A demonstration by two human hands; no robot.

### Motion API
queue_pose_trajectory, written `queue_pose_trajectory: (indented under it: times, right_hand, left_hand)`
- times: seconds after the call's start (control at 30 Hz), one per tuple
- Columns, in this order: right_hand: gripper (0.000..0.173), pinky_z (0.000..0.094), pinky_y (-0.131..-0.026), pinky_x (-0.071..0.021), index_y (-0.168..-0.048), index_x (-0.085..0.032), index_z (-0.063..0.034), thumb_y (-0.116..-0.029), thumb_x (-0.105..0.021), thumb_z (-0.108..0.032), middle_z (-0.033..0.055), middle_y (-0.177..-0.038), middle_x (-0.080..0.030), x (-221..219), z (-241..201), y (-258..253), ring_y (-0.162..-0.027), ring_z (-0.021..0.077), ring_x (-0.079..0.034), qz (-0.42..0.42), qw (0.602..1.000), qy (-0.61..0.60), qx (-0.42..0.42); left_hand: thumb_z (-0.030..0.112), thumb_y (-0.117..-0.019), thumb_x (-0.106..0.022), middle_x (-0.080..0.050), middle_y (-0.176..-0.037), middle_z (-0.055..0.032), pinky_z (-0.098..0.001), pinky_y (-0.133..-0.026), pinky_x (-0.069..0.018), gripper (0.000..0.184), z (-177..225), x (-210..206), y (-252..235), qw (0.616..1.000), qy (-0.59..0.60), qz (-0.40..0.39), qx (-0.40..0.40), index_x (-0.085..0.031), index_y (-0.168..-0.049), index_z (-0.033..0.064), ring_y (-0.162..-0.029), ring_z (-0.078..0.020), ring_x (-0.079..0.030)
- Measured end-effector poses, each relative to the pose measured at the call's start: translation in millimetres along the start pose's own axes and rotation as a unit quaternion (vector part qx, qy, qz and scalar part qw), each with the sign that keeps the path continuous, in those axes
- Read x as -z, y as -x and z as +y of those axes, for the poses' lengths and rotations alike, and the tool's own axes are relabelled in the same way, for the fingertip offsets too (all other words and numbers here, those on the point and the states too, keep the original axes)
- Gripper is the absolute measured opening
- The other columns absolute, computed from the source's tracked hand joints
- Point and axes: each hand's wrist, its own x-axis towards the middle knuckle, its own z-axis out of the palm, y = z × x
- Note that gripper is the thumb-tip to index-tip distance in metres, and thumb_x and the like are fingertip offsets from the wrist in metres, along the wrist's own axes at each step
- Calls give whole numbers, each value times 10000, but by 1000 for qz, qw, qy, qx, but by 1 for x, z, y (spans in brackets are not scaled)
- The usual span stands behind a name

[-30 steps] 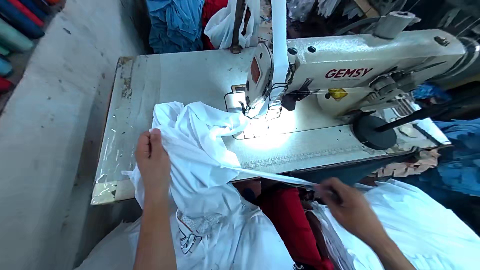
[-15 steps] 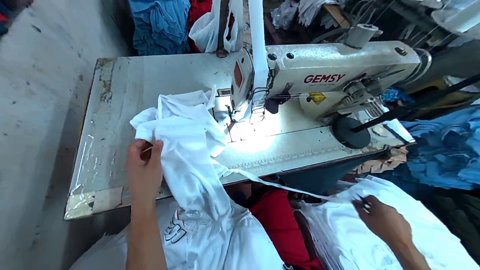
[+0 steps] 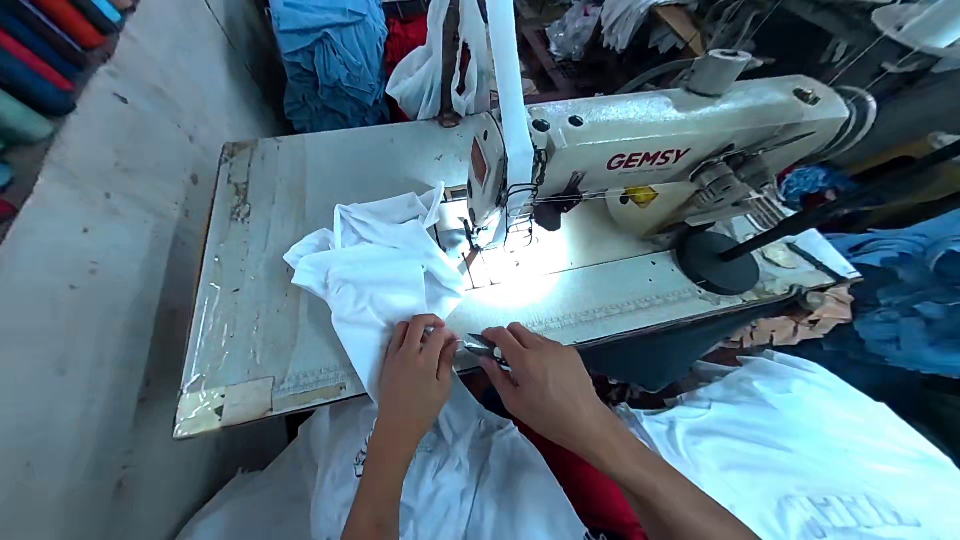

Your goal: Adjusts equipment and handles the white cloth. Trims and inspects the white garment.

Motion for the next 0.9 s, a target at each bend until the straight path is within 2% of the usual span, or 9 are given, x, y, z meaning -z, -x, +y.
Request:
queue_pose_trajectory:
  times: [0.07, 0.2, 0.33, 0.47, 0.6, 0.67, 0.73, 0.8, 0.9]
  right_hand:
    - [285, 431, -506, -525, -1153, -719, -123, -985, -588, -312, 88, -874, -668, -5, -5, -2, -668, 272, -676, -3, 1000, 28, -9]
    - [255, 432, -482, -515, -1145, -727, -117, -983, -583, -250, 100, -857, -663, -11, -7, -4, -625, 278, -665, 9, 999, 44, -14]
    - [252, 374, -440, -482, -1129, -751, -124, -984, -575, -230, 71, -800, -640, -22, -6, -5, -572, 233, -628, 78, 995, 59, 28]
    - [259, 352, -459, -486, -1160, -761, -138, -989, -572, -186, 66, -824, -661, -30, -7, -7, -591, 225, -628, 99, 991, 66, 55]
    - [262, 346, -439, -466, -1115, -772, -154, -992, -541, -138, 45, -767, -638, -34, -2, -7, -572, 207, -618, 104, 990, 67, 63]
    - [252, 353, -427, -459, -1096, -765, -139, -1009, -532, -180, 48, -761, -632, -36, 4, -5, -558, 211, -613, 110, 991, 54, 52]
    - [279, 368, -445, -488, -1110, -733, -119, -1025, -550, -312, 51, -817, -668, -36, 11, -1, -584, 210, -640, 98, 995, 16, 20]
    - [349, 379, -476, -512, -1102, -712, -111, -976, -636, -427, 53, -866, -690, -34, 20, 6, -614, 199, -656, 73, 997, -27, -13]
    - [170, 358, -477, -522, -981, -704, -81, -865, -722, -205, 68, -872, -665, -32, 38, 23, -621, 181, -647, 80, 993, -83, 20]
  left_hand:
    - [304, -1029, -551, -701, -1162, -34, -413, -951, -516, 251, -1, -3, 2, 1000, -3, 21, -8, -743, -1048, 145, -1081, -241, -640]
    - [347, -1018, -573, -703, -1043, -35, -395, -895, -515, 264, -2, -5, 4, 999, 1, 46, -19, -747, -1022, 148, -1001, -229, -638]
    - [361, -1022, -571, -700, -1028, -25, -382, -894, -513, 272, -3, -5, 4, 999, 10, 46, -20, -745, -1018, 151, -988, -219, -636]
    - [330, -1010, -580, -702, -1033, -23, -369, -904, -515, 246, -3, -6, 5, 998, 10, 52, -17, -746, -1017, 148, -997, -212, -638]
    - [347, -1013, -577, -703, -1017, -23, -358, -886, -515, 265, -3, -7, 5, 998, 13, 58, -16, -750, -1005, 146, -980, -204, -638]
    - [340, -1010, -579, -702, -1014, -20, -352, -874, -513, 258, -3, -6, 5, 998, 13, 60, -16, -752, -1000, 148, -973, -199, -634]
    - [334, -1014, -573, -701, -1014, -26, -347, -863, -514, 265, -3, -5, 5, 998, 15, 62, -13, -750, -997, 139, -970, -201, -633]
    - [337, -1016, -565, -703, -1011, -36, -348, -853, -514, 281, -3, -6, 5, 997, 14, 69, -10, -748, -987, 126, -959, -205, -635]
    - [333, -1013, -563, -716, -1003, -58, -374, -849, -519, 295, -2, -7, 5, 997, 11, 77, -11, -749, -976, 107, -949, -224, -649]
